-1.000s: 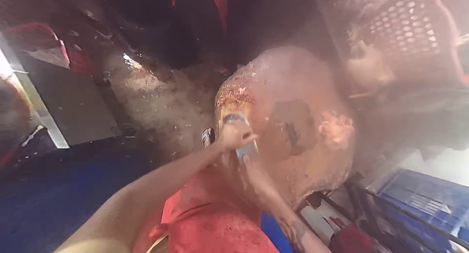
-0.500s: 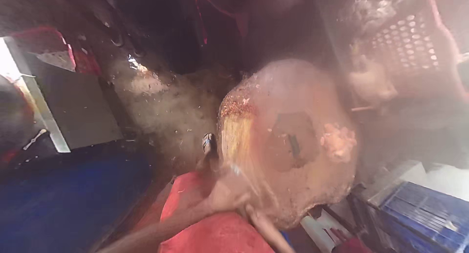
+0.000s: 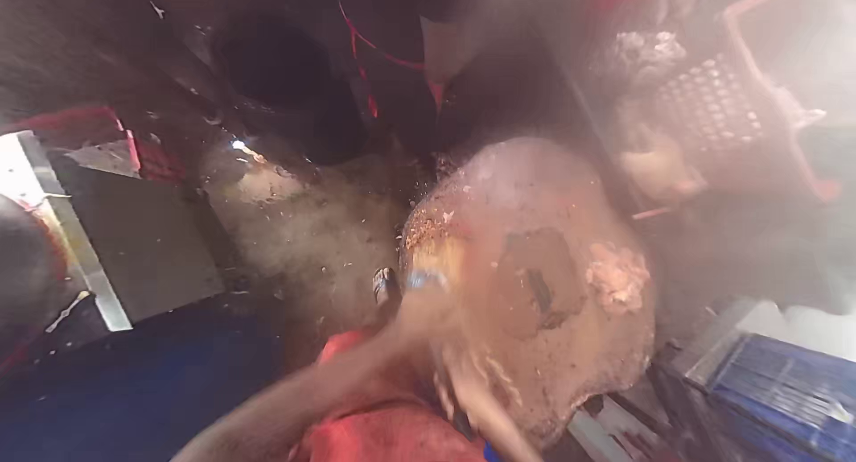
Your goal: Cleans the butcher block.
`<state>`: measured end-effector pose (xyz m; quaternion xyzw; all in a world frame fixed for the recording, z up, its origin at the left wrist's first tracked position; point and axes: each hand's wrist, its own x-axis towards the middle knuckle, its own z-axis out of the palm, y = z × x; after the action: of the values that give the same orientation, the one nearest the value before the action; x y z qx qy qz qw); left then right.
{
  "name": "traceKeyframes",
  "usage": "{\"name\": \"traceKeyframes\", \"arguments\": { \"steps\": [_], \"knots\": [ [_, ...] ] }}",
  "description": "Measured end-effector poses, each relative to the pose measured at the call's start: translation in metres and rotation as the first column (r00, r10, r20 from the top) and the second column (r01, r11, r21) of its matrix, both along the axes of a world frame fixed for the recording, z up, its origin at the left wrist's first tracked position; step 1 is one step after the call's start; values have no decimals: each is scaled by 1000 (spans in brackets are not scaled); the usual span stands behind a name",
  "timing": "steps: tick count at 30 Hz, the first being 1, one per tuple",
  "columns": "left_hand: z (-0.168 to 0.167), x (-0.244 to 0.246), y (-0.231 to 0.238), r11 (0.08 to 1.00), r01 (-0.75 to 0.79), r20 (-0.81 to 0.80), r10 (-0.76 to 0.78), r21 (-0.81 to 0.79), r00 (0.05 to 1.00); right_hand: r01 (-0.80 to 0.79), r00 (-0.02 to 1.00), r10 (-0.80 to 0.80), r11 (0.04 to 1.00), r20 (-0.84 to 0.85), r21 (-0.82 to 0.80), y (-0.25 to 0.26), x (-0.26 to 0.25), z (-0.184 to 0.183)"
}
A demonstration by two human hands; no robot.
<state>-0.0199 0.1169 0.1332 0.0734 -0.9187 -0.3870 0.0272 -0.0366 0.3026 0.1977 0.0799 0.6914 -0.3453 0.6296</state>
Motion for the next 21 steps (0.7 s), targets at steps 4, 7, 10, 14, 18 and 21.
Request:
{"name": "traceKeyframes", "arguments": {
  "steps": [4, 7, 10, 14, 18, 21],
  "knots": [
    [-11, -39, -30, 997, 69, -138, -65, 30, 988, 171, 985, -169, 985, 43, -30, -27, -18, -4],
    [2, 29, 4, 989, 113, -156, -98, 94, 983, -39, 985, 36, 999, -169, -10, 9, 32, -5],
    [-2, 41, 0, 980, 174, -160, -157, 93, 975, -79, 984, 84, 996, -159, 39, 6, 38, -1],
    [-13, -94, -67, 975, 223, -119, -219, 20, 968, 337, 934, -336, 941, -120, -8, -88, -33, 1],
    [1, -22, -43, 972, 215, -99, -206, 96, 974, 145, 984, -146, 989, -106, -19, -44, 7, 10],
    [-5, 51, -20, 966, 200, -192, -168, 165, 967, -66, 987, 70, 997, -145, 31, -8, 46, 7]
  ]
}}
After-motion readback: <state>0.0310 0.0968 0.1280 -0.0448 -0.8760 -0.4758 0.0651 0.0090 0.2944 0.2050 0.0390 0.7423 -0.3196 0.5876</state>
